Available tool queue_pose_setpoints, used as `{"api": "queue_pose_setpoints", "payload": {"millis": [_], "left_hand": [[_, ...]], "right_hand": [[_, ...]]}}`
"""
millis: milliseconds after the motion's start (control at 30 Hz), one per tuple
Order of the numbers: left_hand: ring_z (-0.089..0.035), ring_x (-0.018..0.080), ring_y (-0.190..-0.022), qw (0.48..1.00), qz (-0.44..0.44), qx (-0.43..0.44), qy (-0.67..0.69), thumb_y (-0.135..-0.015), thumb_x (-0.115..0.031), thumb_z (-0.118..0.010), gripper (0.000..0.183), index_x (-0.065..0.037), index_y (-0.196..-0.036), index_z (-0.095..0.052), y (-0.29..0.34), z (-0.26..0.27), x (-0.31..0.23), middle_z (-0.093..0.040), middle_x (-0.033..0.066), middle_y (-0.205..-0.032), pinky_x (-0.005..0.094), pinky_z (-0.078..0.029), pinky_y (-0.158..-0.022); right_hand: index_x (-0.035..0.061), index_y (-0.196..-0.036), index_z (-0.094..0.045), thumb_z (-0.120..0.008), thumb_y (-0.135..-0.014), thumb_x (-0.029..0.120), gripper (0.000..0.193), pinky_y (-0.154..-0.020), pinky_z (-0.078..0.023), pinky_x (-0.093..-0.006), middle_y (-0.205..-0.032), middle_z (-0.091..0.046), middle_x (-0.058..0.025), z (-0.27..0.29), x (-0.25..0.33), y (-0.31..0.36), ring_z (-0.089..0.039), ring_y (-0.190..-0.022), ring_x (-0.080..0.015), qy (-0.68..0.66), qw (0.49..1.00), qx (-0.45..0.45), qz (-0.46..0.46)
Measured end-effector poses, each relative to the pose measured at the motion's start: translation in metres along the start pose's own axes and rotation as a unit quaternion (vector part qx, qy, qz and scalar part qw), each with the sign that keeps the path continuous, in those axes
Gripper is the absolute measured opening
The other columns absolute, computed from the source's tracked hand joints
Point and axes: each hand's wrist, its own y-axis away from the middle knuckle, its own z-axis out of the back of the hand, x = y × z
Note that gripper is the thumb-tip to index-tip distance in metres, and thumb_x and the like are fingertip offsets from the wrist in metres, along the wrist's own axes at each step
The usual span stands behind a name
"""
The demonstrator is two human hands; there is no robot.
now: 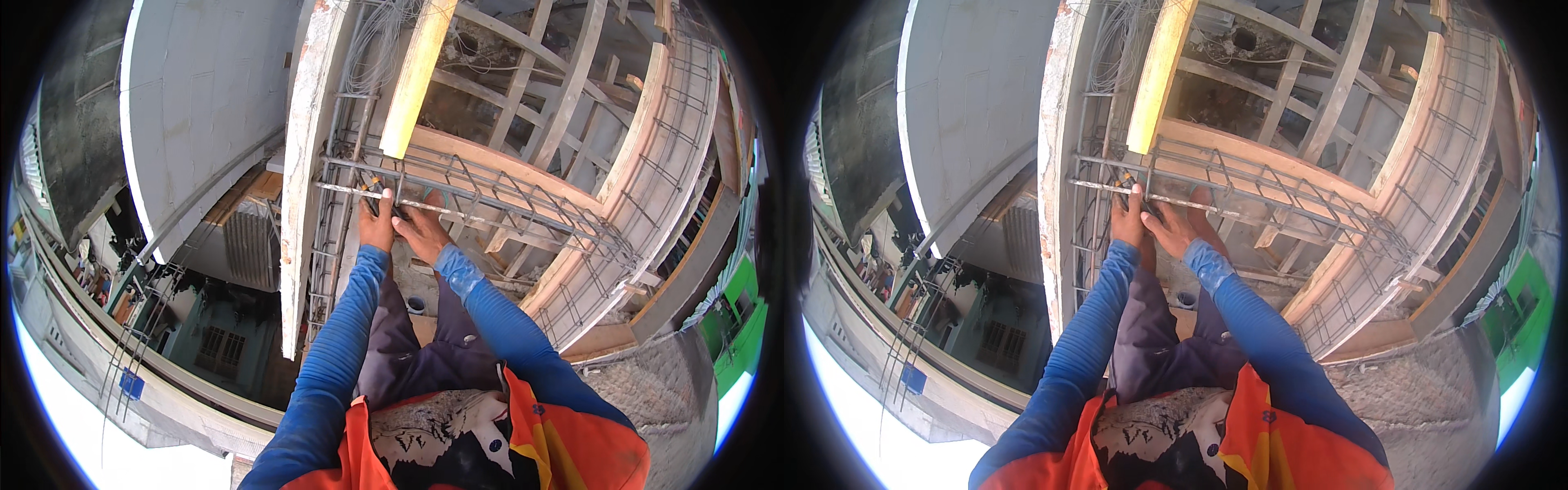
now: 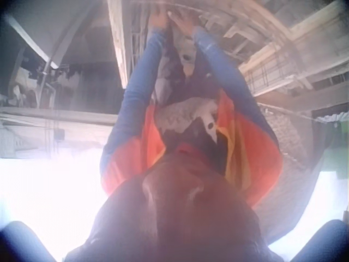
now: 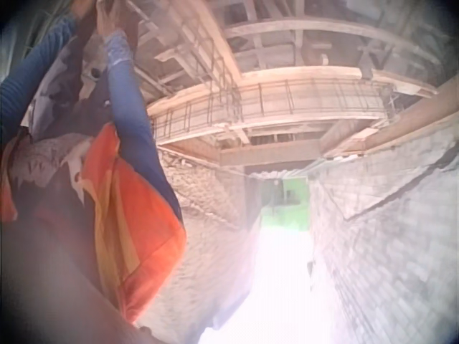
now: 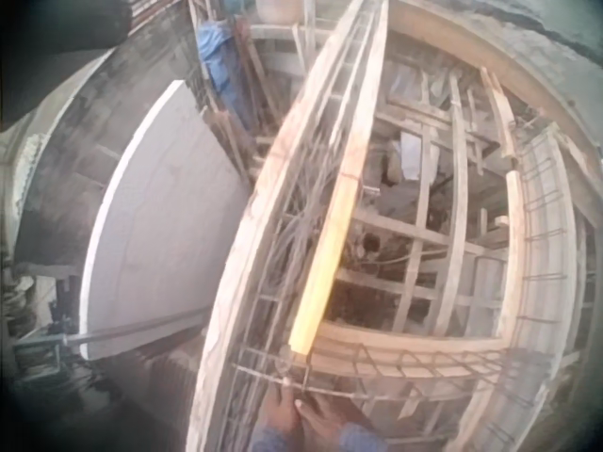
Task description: The person uses pliers to twist wire ties around intersecting rebar rods, securing the grid structure. They then walk across wooden planks and reposition a wooden board within the construction framework.
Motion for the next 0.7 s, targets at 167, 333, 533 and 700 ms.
{"api": "queue_pose_setpoints", "payload": {"millis": [167,333,533,700], "left_hand": [[-0.052,0.0106,-0.075,0.992,0.052,0.093,0.073,-0.103,-0.052,-0.041,0.054,-0.003,-0.121,-0.053,-0.006,0.018,0.024,-0.055,0.0024,-0.087,0.0242,-0.044,-0.063],[-0.055,0.0121,-0.069,0.998,-0.055,0.042,0.006,-0.105,-0.024,-0.045,0.027,0.0,-0.108,-0.057,0.001,0.011,0.021,-0.064,0.0074,-0.088,0.0276,-0.046,-0.061],[-0.061,0.0375,-0.072,0.954,-0.17,-0.11,-0.222,-0.103,-0.025,-0.045,0.035,0.006,-0.097,-0.061,0.003,0.005,0.02,-0.063,0.0244,-0.086,0.0455,-0.046,-0.065],[-0.06,0.0477,-0.078,0.959,-0.146,-0.088,-0.227,-0.102,-0.024,-0.046,0.033,0.005,-0.099,-0.062,0.002,0.021,0.046,-0.063,0.0276,-0.083,0.0524,-0.044,-0.069]], "right_hand": [[-0.0031,-0.13,-0.052,-0.065,-0.092,0.039,0.058,-0.105,-0.043,-0.0438,-0.13,-0.055,-0.028,-0.01,0.018,-0.007,-0.053,-0.123,-0.0403,0.153,0.985,-0.08,-0.005],[-0.0039,-0.124,-0.057,-0.058,-0.098,0.03,0.043,-0.088,-0.05,-0.0339,-0.109,-0.066,-0.0176,-0.006,-0.035,-0.043,-0.062,-0.102,-0.0254,0.1,0.994,-0.032,-0.015],[0.0048,-0.127,-0.056,-0.058,-0.095,0.026,0.039,-0.099,-0.043,-0.0382,-0.123,-0.061,-0.0149,-0.006,-0.043,-0.032,-0.056,-0.115,-0.0294,0.042,0.999,-0.014,0.031],[0.0019,-0.116,-0.057,-0.058,-0.093,0.011,0.025,-0.086,-0.05,-0.0373,-0.104,-0.066,-0.0129,-0.007,-0.007,-0.015,-0.064,-0.098,-0.0259,0.086,0.993,0.018,0.074]]}}
